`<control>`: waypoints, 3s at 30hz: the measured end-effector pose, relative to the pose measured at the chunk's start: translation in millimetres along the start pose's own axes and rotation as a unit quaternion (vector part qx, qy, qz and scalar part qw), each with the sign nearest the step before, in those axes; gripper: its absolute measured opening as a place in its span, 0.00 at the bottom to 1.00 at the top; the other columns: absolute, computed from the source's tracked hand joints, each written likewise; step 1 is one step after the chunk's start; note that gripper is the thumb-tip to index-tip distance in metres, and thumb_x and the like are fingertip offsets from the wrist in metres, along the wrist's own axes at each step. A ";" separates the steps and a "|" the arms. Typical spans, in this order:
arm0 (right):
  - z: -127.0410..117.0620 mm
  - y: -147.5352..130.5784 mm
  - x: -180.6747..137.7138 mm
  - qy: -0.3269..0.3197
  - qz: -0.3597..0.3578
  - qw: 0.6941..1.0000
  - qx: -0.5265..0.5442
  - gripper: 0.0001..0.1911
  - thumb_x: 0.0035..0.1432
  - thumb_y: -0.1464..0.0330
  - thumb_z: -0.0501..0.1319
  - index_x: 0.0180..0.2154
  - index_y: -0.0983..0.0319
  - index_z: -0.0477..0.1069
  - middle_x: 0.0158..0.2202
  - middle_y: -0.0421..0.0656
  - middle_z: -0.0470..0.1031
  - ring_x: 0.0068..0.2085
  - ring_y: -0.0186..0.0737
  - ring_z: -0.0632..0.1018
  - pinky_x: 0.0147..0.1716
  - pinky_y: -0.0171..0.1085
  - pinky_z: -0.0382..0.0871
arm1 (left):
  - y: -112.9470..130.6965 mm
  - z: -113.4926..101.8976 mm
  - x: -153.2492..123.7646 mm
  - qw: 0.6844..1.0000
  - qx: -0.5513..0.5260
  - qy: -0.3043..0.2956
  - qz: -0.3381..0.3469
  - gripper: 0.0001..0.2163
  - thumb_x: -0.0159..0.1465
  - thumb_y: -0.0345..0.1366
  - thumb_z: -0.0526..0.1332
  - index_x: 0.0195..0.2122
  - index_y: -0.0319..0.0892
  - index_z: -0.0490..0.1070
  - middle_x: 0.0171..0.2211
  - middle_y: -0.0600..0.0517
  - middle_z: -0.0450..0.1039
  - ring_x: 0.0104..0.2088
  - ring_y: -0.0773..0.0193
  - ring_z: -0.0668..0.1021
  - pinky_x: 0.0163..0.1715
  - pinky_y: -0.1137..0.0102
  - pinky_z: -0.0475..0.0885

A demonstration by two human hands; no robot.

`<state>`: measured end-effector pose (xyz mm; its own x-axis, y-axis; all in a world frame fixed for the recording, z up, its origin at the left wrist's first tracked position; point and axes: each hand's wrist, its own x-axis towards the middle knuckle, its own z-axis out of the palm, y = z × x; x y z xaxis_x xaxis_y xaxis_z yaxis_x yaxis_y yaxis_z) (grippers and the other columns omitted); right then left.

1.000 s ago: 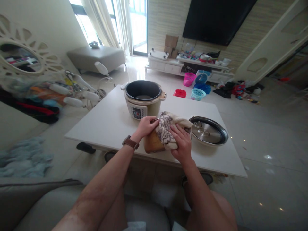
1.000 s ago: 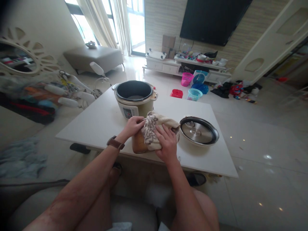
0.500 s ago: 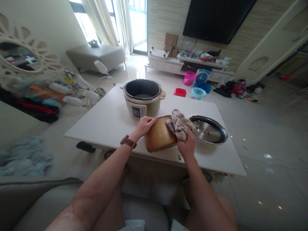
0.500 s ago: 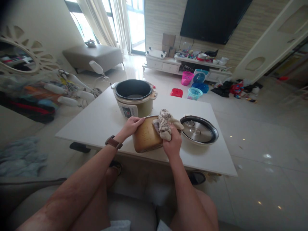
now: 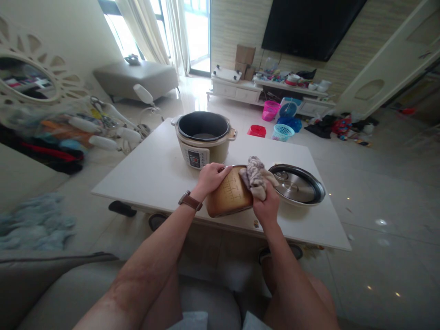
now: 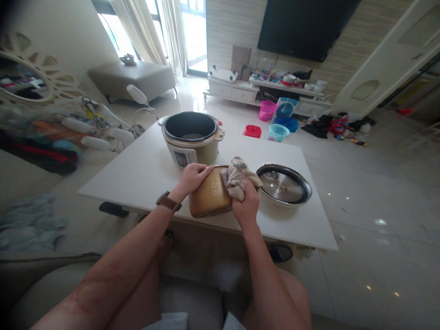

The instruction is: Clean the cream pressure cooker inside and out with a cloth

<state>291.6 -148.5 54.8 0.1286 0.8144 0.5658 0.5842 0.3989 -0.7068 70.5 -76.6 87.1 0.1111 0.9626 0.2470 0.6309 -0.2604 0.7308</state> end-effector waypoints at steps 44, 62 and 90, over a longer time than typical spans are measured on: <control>0.8 1.6 3.5 0.009 0.024 0.999 0.025 0.23 0.57 0.65 0.64 0.54 0.58 0.79 0.57 0.49 0.82 0.60 0.57 0.80 0.63 0.55 0.71 | -4.6 -0.7 -5.3 1.000 -0.025 -0.001 -0.007 0.26 0.68 0.56 0.58 0.19 0.42 0.63 0.20 0.55 0.60 0.27 0.66 0.63 0.30 0.66 0.51; 6.0 26.6 1.6 0.075 0.203 0.976 0.023 0.23 0.54 0.59 0.65 0.51 0.61 0.80 0.47 0.50 0.85 0.48 0.56 0.83 0.53 0.53 0.75 | -12.5 -3.0 -3.5 0.993 -0.110 -0.038 -0.025 0.27 0.64 0.58 0.60 0.17 0.42 0.59 0.20 0.56 0.52 0.25 0.68 0.59 0.28 0.67 0.49; 4.4 46.0 6.7 0.070 0.293 0.951 0.072 0.23 0.47 0.58 0.66 0.44 0.62 0.82 0.43 0.48 0.85 0.46 0.56 0.82 0.54 0.52 0.73 | -19.9 -9.9 -4.4 0.981 -0.165 -0.076 -0.073 0.29 0.61 0.60 0.62 0.17 0.43 0.58 0.19 0.57 0.50 0.24 0.69 0.56 0.26 0.67 0.47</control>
<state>315.8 -122.9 24.2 0.5101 0.8542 0.1007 0.2652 -0.0448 -0.9632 49.8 -76.3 77.7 0.1671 0.9849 0.0462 0.3692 -0.1059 0.9233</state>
